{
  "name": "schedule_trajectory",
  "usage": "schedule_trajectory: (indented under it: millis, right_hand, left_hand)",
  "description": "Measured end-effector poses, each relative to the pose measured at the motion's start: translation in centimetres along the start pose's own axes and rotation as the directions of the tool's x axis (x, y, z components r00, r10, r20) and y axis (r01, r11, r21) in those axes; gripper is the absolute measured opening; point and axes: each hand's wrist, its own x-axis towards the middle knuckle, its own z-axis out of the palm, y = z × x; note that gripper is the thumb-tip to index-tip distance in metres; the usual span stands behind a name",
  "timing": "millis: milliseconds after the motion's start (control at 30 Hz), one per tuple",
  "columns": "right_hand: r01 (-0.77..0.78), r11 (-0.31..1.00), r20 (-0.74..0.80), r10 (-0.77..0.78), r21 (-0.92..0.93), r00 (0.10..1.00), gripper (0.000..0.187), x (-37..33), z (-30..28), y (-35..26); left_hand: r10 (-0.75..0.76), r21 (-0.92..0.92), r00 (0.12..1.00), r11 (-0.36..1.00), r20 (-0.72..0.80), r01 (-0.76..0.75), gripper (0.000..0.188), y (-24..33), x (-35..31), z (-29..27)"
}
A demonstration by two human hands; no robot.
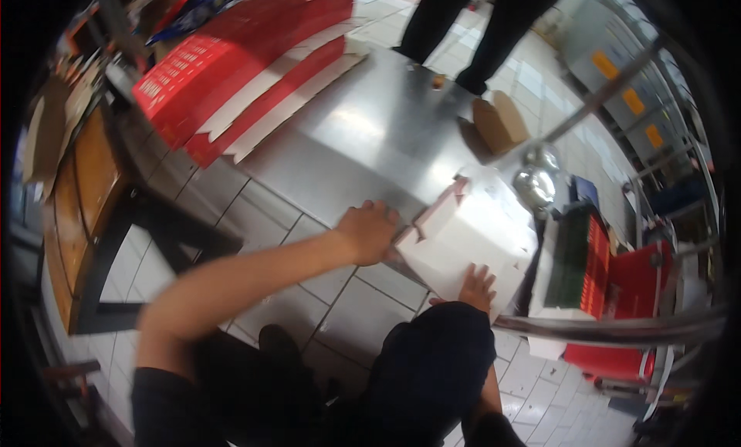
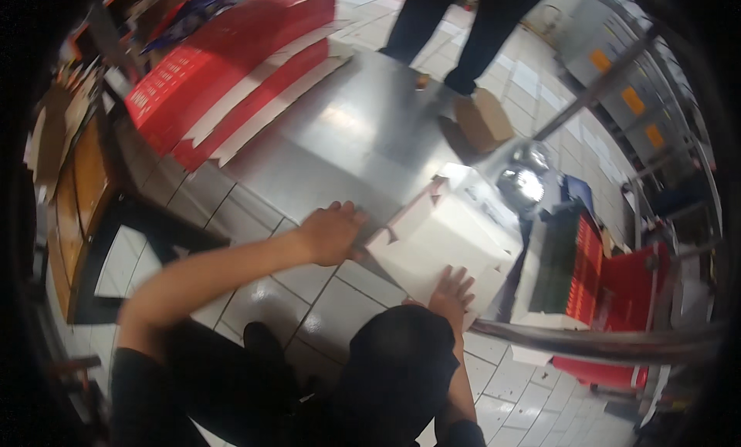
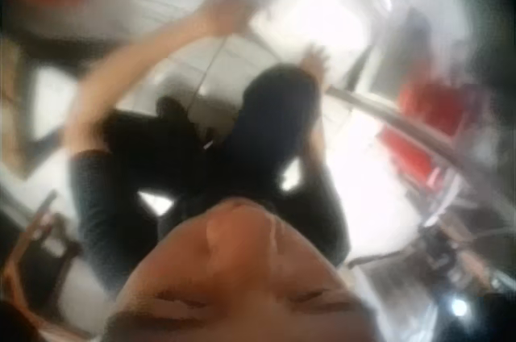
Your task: The person takes flat cardboard sheets and folds them into takeout food boxes, stacking the finished boxes on a table.
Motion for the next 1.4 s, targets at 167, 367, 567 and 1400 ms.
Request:
schedule_trajectory:
  millis: [167,367,567,1400]
  right_hand:
    - [-0.179,0.93,-0.07,0.165,-0.322,0.984,0.09,3.5,5.4,4.7]
    - [-0.074,0.867,-0.092,0.032,-0.493,0.995,0.069,1.3,5.7,0.2]
    - [0.121,0.918,0.186,-0.053,-0.377,0.981,0.069,1.7,3.6,2.8]
    - [0.798,0.005,-0.274,-0.941,-0.603,-0.201,0.041,-18.6,-17.5,-44.0]
  left_hand:
    - [0.033,-0.524,0.753,0.739,0.657,0.424,0.061,-9.5,-12.5,-6.0]
    - [-0.583,-0.813,0.687,0.582,-0.435,-0.021,0.037,-13.0,-34.6,21.2]
    - [-0.897,-0.57,-0.333,-0.117,-0.291,0.813,0.05,-1.5,-53.0,44.4]
    - [-0.989,-0.533,-0.139,-0.142,0.045,0.834,0.072,2.4,-57.1,41.2]
